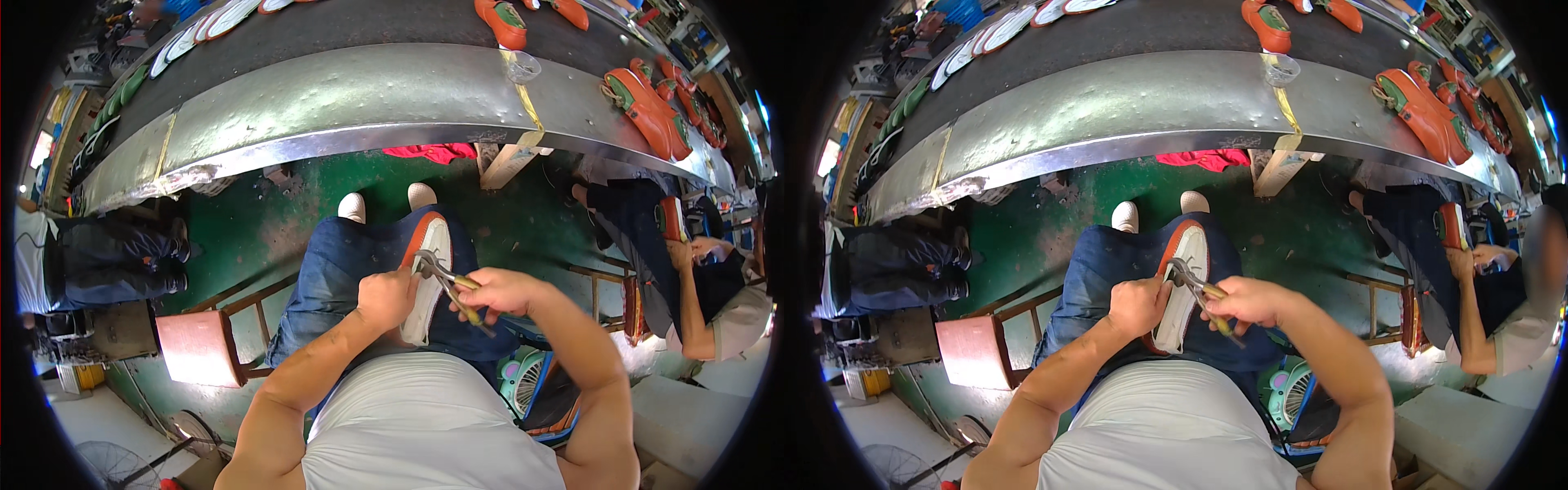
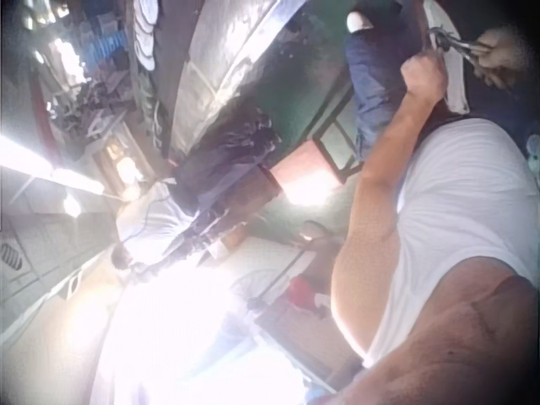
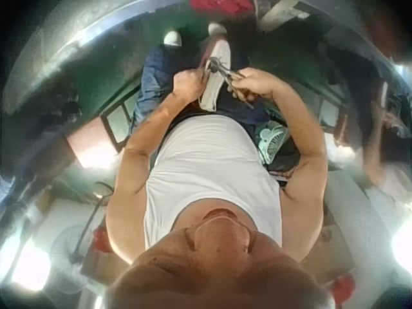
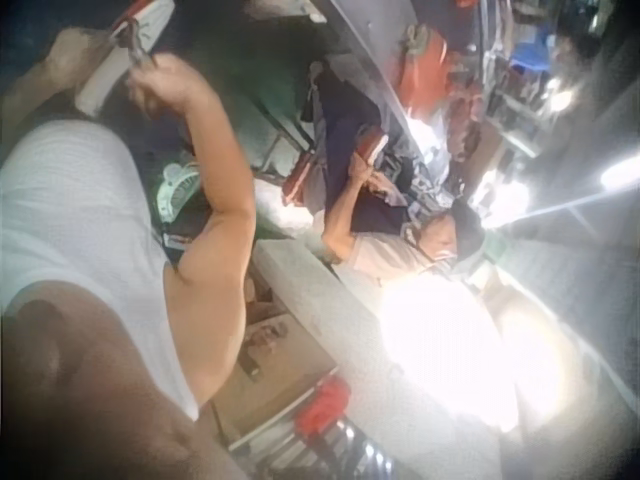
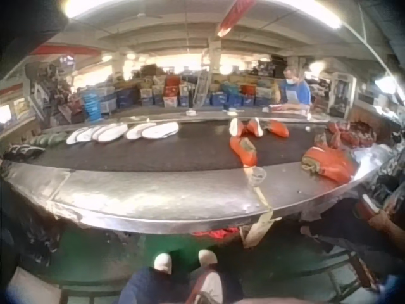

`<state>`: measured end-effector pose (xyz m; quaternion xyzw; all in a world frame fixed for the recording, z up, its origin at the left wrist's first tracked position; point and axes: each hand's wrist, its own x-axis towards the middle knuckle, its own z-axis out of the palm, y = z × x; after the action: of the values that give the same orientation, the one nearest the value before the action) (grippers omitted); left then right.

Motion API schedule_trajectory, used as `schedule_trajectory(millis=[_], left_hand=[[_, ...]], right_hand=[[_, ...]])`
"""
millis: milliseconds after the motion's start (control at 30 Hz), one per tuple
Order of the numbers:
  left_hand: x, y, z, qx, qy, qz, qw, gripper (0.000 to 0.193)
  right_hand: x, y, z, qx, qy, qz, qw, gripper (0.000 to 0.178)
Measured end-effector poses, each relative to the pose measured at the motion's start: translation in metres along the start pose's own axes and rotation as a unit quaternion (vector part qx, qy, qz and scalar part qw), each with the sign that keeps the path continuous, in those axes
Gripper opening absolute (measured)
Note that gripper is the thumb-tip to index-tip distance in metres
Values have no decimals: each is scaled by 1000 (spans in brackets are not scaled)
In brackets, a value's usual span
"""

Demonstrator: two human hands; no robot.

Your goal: The worker is performing manual shoe assembly tasks, specifically lasting or finishing steps by pulling material over the shoe last with a tool and placing completed units on a conveyor belt.

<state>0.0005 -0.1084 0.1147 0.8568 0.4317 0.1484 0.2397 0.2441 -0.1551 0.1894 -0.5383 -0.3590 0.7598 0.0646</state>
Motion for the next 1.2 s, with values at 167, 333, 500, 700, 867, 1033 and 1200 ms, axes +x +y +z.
schedule_trajectory(millis=[167, 333, 500, 700, 867, 1033, 1200], left_hand=[[10, -49, 38, -432, -36, -243, 868, 47], [13, -46, 25, -740, -150, -267, 599, 65], [20, -55, 34, -679, -141, -300, 655, 79], [29, -49, 34, -614, -126, -313, 713, 77], [32, -37, 30, -611, -133, -317, 713, 73], [26, -39, 34, -616, -126, -326, 706, 71], [20, -36, 35, -646, -126, -339, 672, 63]], right_hand=[[17, -16, 3, -424, 139, -59, 893, 30], [58, 39, 38, -250, 223, -149, 930, 28], [69, 62, 81, -97, 282, -128, 946, 32], [62, 63, 59, 108, 143, -56, 982, 33], [62, 75, 55, 161, 125, -78, 976, 33], [67, 77, 60, 178, 143, -112, 967, 32], [77, 88, 67, 334, 55, -76, 938, 25]])
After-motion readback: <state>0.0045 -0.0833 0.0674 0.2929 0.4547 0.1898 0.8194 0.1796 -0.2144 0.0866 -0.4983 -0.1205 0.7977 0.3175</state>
